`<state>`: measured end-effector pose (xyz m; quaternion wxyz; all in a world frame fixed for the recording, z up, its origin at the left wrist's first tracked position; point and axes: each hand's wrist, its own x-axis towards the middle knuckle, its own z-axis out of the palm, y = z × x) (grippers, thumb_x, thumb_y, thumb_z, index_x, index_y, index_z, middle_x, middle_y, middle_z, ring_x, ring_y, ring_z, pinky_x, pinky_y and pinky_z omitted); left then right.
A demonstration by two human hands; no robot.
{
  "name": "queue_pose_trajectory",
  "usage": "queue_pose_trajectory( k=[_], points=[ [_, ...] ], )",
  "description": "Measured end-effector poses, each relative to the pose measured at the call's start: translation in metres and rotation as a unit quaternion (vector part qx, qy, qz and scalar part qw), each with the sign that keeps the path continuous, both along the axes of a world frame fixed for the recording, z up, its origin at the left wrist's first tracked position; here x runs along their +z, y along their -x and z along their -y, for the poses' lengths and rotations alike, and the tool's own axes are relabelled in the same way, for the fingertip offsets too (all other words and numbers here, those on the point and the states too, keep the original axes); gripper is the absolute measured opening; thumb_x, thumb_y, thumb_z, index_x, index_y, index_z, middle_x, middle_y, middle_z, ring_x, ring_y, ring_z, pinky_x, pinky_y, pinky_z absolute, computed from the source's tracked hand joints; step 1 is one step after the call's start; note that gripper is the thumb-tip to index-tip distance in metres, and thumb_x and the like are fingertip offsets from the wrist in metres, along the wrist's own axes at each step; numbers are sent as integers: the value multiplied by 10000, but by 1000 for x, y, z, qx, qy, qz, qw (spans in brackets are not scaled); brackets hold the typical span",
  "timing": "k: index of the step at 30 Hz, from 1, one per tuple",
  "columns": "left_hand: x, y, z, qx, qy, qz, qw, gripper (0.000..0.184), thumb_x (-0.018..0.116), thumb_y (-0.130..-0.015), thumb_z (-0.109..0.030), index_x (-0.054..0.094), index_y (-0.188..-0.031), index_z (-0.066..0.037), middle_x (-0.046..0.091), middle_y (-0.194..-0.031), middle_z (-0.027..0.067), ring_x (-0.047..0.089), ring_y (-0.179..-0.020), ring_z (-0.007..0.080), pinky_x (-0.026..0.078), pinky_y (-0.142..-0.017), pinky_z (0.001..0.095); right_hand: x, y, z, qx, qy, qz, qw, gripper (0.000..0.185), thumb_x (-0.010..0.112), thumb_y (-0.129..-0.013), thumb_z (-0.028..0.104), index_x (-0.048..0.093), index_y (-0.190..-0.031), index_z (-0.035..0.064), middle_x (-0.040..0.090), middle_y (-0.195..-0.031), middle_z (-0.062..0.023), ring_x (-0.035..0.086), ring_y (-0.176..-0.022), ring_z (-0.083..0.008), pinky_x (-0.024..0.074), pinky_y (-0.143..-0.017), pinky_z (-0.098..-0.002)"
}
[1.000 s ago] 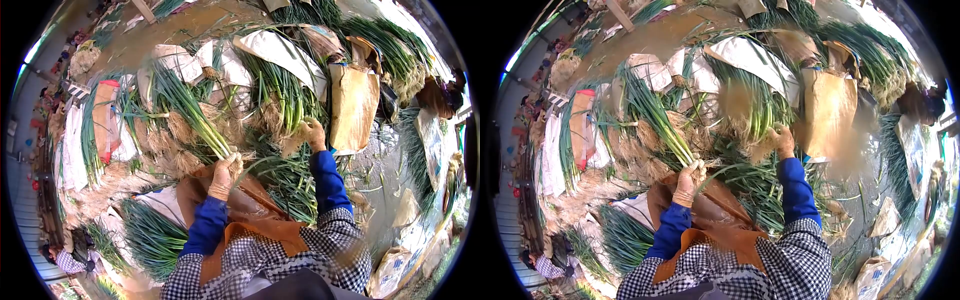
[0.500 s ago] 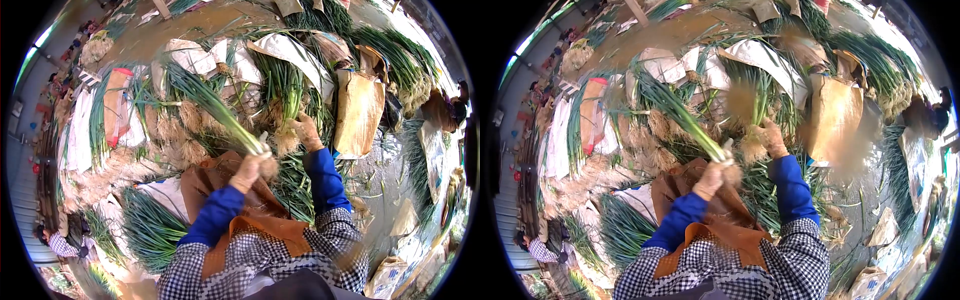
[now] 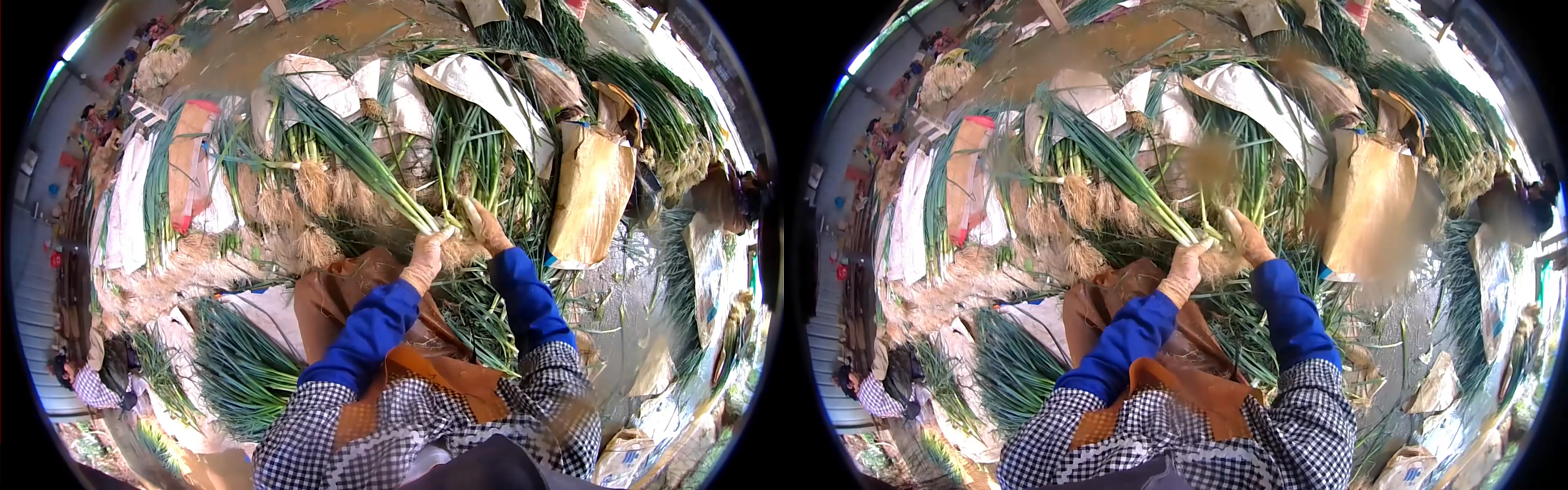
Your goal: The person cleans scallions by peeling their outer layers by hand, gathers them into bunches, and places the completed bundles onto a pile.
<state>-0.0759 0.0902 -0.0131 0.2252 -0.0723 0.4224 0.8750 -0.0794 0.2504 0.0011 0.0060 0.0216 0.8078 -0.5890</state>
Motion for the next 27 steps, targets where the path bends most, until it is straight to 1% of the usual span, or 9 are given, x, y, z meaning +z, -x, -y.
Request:
queue_pose_trajectory(
  k=[2, 4, 7, 10, 13, 15, 19, 24, 27],
  points=[
    [9, -4, 17, -14, -39, 17, 999, 150, 572, -816, -25, 585, -962, 8, 619, -870, 82, 605, -783, 177, 513, -711, 293, -128, 9, -42, -68, -10, 36, 997, 516, 404, -889, 500, 566, -1138, 79, 625, -1005, -153, 579, -971, -286, 426, -850, -362],
    [27, -10, 33, -37, -56, 9, 998, 144, 565, -829, -48, 579, -961, 10, 621, -851, 86, 612, -782, 187, 523, -705, 301, -148, 4, -59, -105, -87, 93, 986, 537, 410, -867, 545, 605, -1041, 75, 640, -926, -151, 587, -914, -326, 435, -814, -398],
    [37, -18, 43, -26, -75, 77, 994, 126, 571, -829, -43, 603, -925, 32, 632, -820, 103, 620, -737, 192, 530, -668, 295, -35, -15, -14, -152, -285, 97, 942, 500, 551, -814, 495, 579, -1040, 50, 620, -955, -159, 577, -897, -341, 437, -820, -411],
    [22, -17, 48, -67, -55, 49, 995, 208, 561, -826, -59, 568, -1011, 36, 626, -868, 107, 628, -819, 214, 532, -749, 330, 32, -29, 25, -242, -326, -201, 892, 459, 674, -769, 286, 533, -1145, 62, 545, -1128, -181, 531, -1022, -309, 440, -857, -373],
    [21, -26, 48, -78, -32, 66, 994, 236, 554, -824, -50, 566, -1045, 32, 629, -887, 101, 621, -838, 201, 518, -761, 300, 34, -38, 57, -100, 15, -74, 992, 395, 637, -811, 305, 564, -1075, 21, 605, -988, -157, 578, -917, -288, 461, -795, -365],
    [10, -29, 42, -28, 26, -10, 999, 226, 549, -821, -31, 579, -1036, 32, 626, -924, 90, 605, -860, 178, 495, -780, 276, 42, -42, 66, -38, -32, 75, 996, 341, 607, -832, 336, 613, -919, 7, 625, -795, -160, 606, -763, -298, 472, -689, -372],
    [-9, -42, 52, -153, 124, 16, 980, 210, 554, -809, 8, 595, -1014, 27, 616, -976, 71, 577, -905, 167, 455, -843, 282, 50, -43, 65, -97, -311, -42, 945, 395, 564, -842, 393, 568, -692, 28, 587, -667, -169, 587, -613, -313, 456, -562, -383],
    [-6, -60, 38, -126, 103, -19, 986, 220, 530, -859, -50, 582, -1063, 17, 620, -975, 69, 577, -915, 166, 453, -840, 281, 37, -46, 54, 10, -376, -203, 904, 297, 522, -862, 333, 598, -775, 60, 567, -642, -146, 586, -624, -327, 469, -576, -406],
    [-1, -58, 39, -179, 64, 107, 976, 229, 527, -859, -52, 578, -1069, 27, 628, -944, 81, 602, -842, 165, 493, -766, 291, 32, -47, 51, 29, -420, -81, 903, 310, 498, -867, 370, 616, -798, 92, 599, -662, -90, 608, -644, -275, 462, -578, -400]
  ],
)
